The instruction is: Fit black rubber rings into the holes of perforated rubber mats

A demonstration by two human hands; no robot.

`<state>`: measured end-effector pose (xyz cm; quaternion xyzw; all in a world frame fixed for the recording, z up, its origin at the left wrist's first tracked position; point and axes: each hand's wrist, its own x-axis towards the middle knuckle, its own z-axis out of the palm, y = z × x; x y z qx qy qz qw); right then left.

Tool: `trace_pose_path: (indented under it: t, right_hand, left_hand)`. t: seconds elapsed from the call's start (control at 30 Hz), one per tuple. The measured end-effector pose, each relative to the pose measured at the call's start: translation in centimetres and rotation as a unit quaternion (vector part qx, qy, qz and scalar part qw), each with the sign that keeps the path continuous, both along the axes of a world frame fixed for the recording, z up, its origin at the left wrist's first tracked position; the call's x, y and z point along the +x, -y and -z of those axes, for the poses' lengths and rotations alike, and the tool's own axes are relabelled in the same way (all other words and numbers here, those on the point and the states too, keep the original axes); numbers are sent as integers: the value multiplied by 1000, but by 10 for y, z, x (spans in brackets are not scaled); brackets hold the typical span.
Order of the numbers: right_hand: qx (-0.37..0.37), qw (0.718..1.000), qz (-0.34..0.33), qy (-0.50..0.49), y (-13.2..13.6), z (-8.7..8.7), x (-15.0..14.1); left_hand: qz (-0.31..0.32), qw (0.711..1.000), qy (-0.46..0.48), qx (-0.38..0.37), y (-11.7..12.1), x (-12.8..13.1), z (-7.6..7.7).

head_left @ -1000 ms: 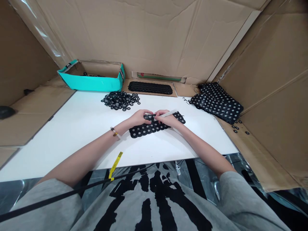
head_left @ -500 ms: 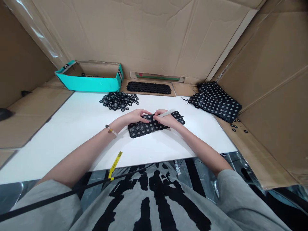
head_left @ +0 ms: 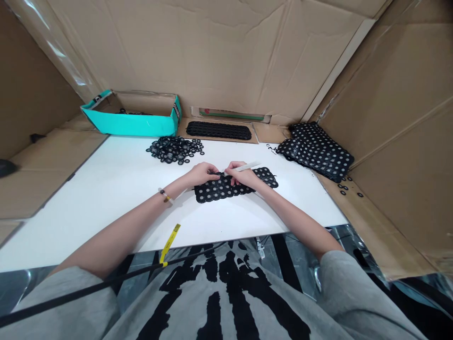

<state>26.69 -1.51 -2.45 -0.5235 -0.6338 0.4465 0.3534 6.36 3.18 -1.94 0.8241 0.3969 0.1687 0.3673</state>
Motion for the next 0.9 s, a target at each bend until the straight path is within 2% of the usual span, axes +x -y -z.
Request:
trace_pose_path:
  t: [0.17,0.3,0.5,0.6,0.7,0.77,0.9]
  right_hand:
    - [13,1000,3,1,2,-1,-1]
    - [59,997,11,57,11,-5,-6]
    - [129,982,30,132,17,-8,-14]
    - [116,988,25,101,13,-7,-11]
    - [58,997,7,41,9,-5,-5]
    - [29,999,-5,28,8,-5,-2]
    - [41,997,-16,62,11,-9,-2]
  left_hand:
    - [-1,995,40,-92,2,0,0]
    - [-11,986,65,-154,5,0,-2]
    - [55,975,38,-211,-1,-8,-13]
    - [72,986,8,-151,-2,-9,-15]
    - [35,998,-38,-38,1,-5,-12]
    - [12,998,-57,12,4,-2,-8]
    - [-4,999,-48,20,3,0,1]
